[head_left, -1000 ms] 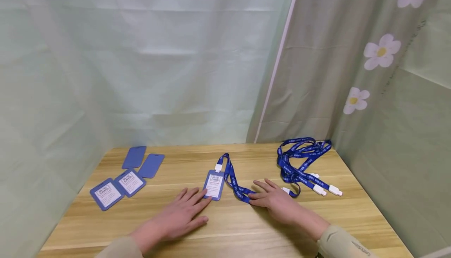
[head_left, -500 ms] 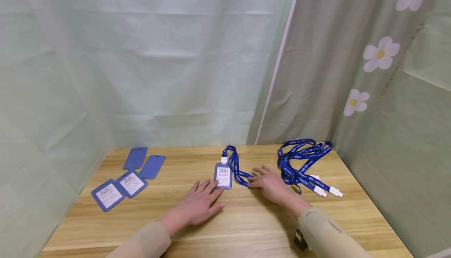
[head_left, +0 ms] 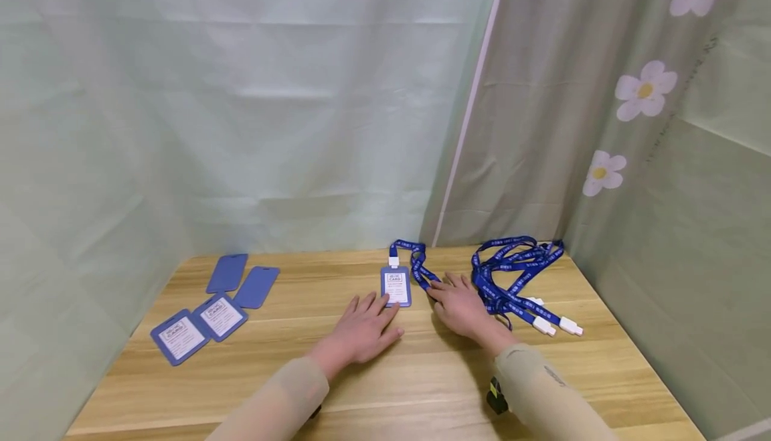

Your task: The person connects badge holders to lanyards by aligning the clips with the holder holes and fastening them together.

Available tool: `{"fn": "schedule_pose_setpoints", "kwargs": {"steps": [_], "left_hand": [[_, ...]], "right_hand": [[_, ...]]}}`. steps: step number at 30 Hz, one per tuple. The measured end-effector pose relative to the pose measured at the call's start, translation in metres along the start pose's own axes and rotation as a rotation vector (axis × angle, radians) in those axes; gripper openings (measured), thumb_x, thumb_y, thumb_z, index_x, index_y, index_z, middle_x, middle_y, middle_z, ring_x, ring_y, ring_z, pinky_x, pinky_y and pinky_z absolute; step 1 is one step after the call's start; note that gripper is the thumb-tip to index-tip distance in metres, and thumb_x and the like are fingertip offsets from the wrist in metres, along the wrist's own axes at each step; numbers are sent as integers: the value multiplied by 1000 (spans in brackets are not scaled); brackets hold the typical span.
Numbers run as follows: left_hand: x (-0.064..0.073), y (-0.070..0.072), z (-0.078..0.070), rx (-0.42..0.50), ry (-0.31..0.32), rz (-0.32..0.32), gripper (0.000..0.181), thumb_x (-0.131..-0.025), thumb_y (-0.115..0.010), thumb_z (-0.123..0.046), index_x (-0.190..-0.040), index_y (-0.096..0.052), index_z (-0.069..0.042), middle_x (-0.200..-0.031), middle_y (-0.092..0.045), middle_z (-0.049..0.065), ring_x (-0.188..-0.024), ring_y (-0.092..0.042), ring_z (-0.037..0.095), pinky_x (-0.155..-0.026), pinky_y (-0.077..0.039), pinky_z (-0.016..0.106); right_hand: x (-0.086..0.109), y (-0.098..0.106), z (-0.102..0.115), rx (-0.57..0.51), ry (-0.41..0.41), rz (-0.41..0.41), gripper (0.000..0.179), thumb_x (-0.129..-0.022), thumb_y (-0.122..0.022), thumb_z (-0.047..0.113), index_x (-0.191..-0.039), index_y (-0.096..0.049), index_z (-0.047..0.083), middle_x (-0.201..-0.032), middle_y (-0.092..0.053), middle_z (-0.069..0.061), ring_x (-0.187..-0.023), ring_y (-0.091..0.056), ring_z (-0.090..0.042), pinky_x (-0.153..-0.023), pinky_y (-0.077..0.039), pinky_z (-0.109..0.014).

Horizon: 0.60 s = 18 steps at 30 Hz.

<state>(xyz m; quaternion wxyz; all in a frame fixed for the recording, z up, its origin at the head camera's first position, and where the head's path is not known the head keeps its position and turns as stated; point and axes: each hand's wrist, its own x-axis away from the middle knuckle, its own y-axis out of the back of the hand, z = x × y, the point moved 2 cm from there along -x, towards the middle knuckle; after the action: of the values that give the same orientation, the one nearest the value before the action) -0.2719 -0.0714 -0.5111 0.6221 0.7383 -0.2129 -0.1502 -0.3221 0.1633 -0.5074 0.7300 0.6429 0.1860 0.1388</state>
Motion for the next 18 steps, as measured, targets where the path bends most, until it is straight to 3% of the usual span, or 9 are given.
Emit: {"fn": "schedule_pose_setpoints", "kwargs": {"steps": [12,18], "left_hand": [[-18,-1,-6,-22,18,9,69,-106,-31,-61,-160,-38,-18,-166,-28,13,-152,-21,41,-120,-13,65],[-23,-2,-7,-30,30,29,71,-106,-28,-63,-161,-35,-19,-168,-25,12,-153,-18,40,-121,-11,64]], "right_hand": [[-21,-4,-2,-92,-159,15,51,-104,-41,28,-149,-54,8,-158,-44,-12,-151,-23,-44,-119,-15,-67],[-26,-6,-3,-123,-173,11,55,-101,-41,27,-151,-51,6,-159,-42,-13,-151,-21,-45,-118,-13,-69]]}}
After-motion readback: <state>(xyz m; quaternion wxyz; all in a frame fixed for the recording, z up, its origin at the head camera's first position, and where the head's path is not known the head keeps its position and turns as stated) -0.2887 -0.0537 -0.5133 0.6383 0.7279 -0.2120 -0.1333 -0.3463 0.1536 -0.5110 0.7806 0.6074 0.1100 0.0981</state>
